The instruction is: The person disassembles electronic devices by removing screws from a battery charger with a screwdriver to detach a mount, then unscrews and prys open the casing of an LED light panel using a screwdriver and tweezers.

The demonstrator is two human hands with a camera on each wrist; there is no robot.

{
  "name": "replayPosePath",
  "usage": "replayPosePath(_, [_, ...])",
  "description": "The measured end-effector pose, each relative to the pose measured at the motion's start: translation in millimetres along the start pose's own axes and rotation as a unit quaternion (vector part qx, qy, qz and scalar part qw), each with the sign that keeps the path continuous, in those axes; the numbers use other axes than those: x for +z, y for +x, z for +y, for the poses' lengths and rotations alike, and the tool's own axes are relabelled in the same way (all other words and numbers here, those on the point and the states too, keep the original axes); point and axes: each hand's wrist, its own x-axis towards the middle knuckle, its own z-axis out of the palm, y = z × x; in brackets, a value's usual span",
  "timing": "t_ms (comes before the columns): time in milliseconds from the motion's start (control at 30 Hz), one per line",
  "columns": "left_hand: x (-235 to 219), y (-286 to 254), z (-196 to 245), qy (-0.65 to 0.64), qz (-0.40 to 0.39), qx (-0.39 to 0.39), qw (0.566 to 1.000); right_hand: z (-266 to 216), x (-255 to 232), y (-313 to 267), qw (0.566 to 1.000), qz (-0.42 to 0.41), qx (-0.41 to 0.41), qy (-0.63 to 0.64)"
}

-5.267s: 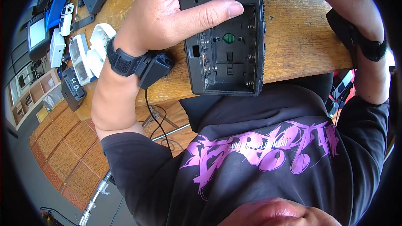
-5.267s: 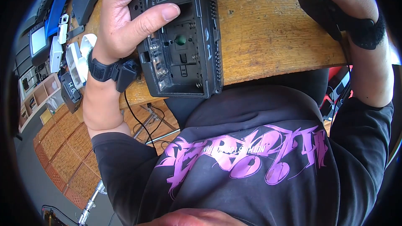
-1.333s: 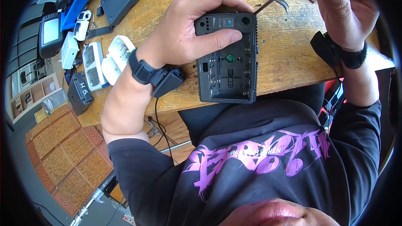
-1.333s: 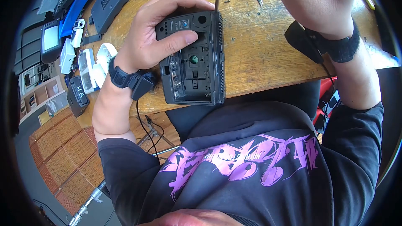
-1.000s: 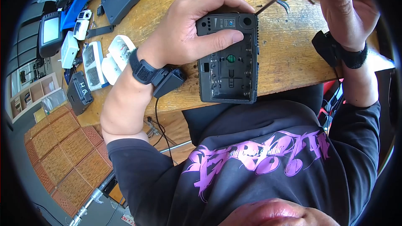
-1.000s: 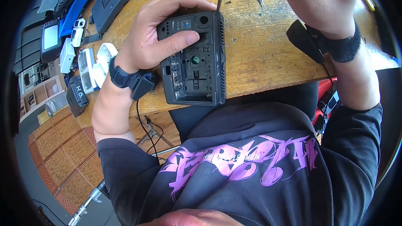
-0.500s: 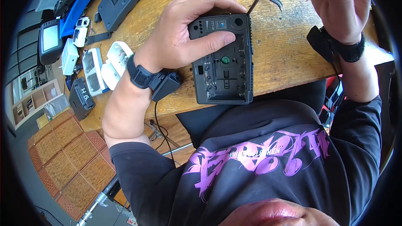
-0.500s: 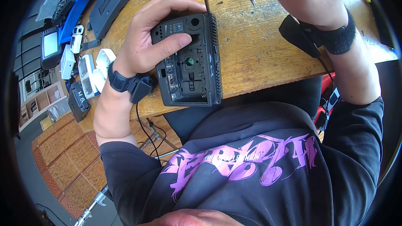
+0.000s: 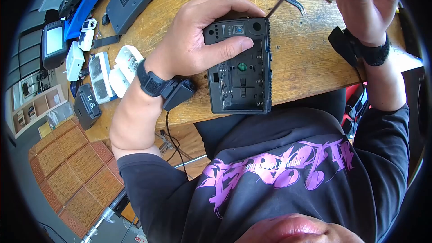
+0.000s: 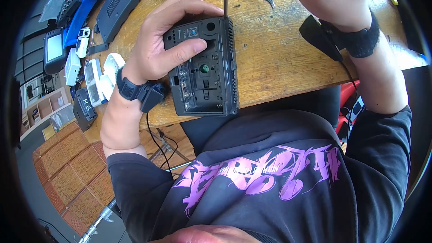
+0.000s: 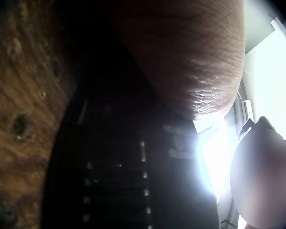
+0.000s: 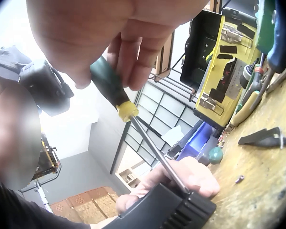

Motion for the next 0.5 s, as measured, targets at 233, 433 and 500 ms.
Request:
replayPosePath(233, [-1,2,1,0.017,-0.009,-0.007,1.0,-3,-4,-4,1.0,-0.005,0.008,0.03])
replayPosePath(433, [-1,1,0,0.009,-0.01,-0.011,1.0,-1,7,7,0.998,-0.009,0.017,0.054])
replayPosePath(500, [0,1,0,0.001,-0.007,-0.015,1.0,2,0,4,0.998,-0.012,0.02,0.062])
